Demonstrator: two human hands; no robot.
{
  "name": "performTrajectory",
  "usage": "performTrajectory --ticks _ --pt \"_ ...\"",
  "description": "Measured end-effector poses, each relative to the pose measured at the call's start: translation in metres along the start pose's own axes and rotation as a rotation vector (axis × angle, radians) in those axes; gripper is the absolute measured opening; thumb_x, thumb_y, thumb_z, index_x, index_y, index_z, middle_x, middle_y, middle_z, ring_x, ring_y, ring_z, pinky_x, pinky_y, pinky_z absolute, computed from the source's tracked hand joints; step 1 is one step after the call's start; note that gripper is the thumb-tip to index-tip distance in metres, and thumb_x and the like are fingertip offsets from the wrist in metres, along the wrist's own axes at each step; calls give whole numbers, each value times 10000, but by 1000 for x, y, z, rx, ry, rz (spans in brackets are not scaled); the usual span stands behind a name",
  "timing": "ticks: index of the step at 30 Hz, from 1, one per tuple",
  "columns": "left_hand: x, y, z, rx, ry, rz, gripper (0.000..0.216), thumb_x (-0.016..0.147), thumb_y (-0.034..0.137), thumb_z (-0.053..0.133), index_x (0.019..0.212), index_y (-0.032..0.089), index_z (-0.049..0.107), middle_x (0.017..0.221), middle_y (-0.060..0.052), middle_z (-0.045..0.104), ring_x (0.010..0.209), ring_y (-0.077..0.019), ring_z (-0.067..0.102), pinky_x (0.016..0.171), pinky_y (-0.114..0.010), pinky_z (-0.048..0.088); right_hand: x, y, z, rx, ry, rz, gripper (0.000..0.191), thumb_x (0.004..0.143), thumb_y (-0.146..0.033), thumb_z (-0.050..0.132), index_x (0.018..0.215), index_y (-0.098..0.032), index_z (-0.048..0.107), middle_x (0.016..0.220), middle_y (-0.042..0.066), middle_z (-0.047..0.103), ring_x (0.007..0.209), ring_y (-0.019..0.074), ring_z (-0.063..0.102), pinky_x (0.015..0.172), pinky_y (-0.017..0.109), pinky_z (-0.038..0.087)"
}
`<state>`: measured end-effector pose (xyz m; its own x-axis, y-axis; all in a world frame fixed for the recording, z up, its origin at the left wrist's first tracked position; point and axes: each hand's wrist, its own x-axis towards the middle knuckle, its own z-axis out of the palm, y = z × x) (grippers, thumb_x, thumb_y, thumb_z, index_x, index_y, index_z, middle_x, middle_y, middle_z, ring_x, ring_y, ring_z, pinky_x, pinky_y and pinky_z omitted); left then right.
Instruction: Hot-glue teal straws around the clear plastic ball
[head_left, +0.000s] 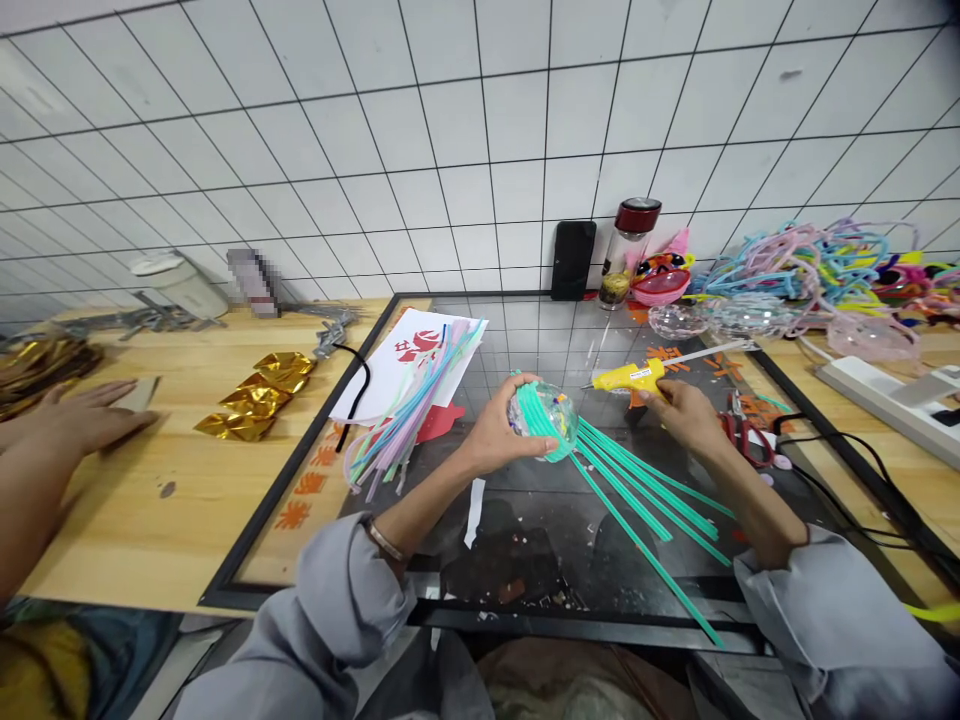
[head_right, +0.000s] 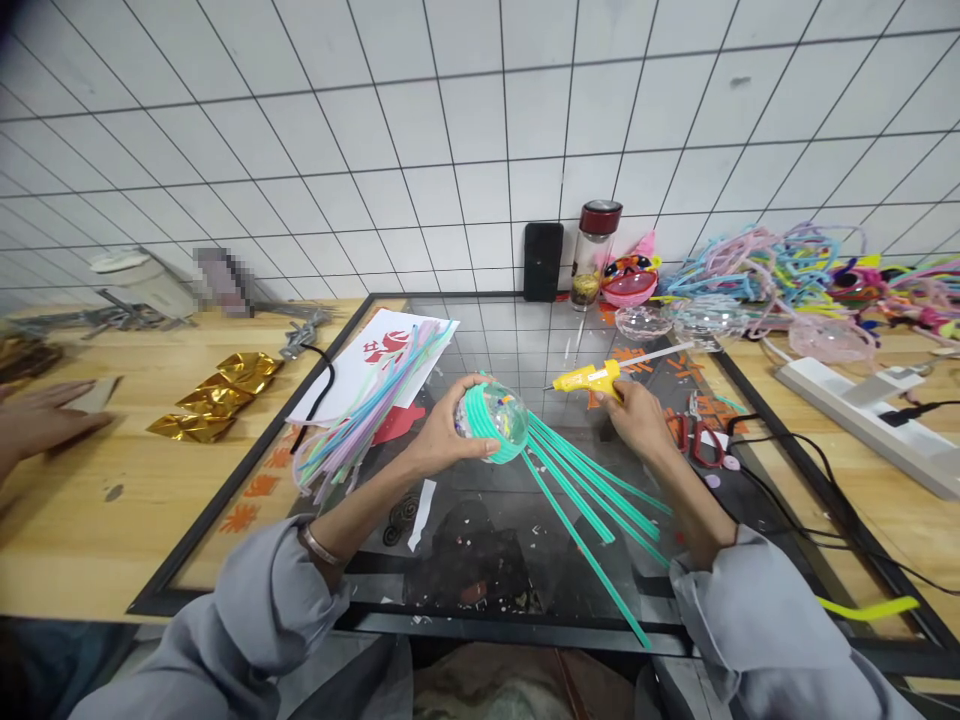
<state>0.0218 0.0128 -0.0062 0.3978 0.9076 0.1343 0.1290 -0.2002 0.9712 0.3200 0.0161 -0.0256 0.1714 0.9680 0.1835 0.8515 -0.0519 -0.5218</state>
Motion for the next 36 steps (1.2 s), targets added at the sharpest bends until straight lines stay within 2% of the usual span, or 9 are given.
performTrajectory --ticks 3,8,11,13,15,17,21,25,36 --pt "-1 3 1 -1 -32 1 792 527 321 849 1222 196 491 1165 -64 578 1023 -231 577 893 -328 474 0 1 2 -97 26 -22 400 835 -524 444 571 -224 445 541 12 454 534 154 446 542 288 289" --pt "-1 4 1 -36 -68 -12 781 522 301 841 1209 191 484 1142 -61 579 983 -221 585 882 -335 479 -4 -2 4 -248 104 -77 315 854 -404 471 695 -184 631 711 109 598 664 222 519 602 333 342" --pt "0 3 1 -51 -73 5 771 521 285 843 1198 187 487 1144 -62 578 962 -213 587 883 -346 480 -13 -16 1 -293 174 -105 291 875 -351 483 830 -155 693 838 154 638 765 270 559 653 371 372" --pt "0 2 1 -65 -80 14 768 520 272 843 1196 185 488 1134 -61 580 957 -212 588 887 -353 479 -22 -36 -2 -275 227 -167 268 900 -325 488 867 -168 703 854 128 638 813 267 574 696 376 391" --pt "0 3 1 -72 -86 13 771 518 261 840 1198 184 484 1122 -57 580 955 -208 583 889 -351 475 -32 -61 -6 -118 337 -413 220 922 -285 516 855 -181 699 802 79 633 795 225 582 730 357 405" --pt "0 4 2 -60 -88 6 775 518 262 837 1202 183 481 1115 -52 576 944 -200 578 885 -341 468 -42 -86 -11 -42 384 -639 208 950 -262 518 861 -192 692 795 51 643 784 193 583 726 342 385" --pt "-1 7 2 6 -83 6 783 521 272 840 1214 182 485 1117 -51 576 944 -200 570 879 -332 460 -51 -116 -15 -168 419 -856 181 956 -212 532 864 -187 686 740 28 637 717 171 535 707 341 327" --pt "-2 10 2 44 -76 17 790 520 272 839 1223 179 489 1115 -51 574 945 -203 564 876 -337 458 -49 -118 -12 -276 418 -894 166 948 -185 540 865 -171 683 731 31 625 714 181 497 709 342 298" --pt "-3 13 3 71 -71 14 774 521 266 829 1212 171 493 1144 -67 561 984 -214 539 893 -344 436 -45 -115 -6 -336 390 -909 246 969 -198 489 816 -175 681 721 40 582 714 188 449 708 342 260"
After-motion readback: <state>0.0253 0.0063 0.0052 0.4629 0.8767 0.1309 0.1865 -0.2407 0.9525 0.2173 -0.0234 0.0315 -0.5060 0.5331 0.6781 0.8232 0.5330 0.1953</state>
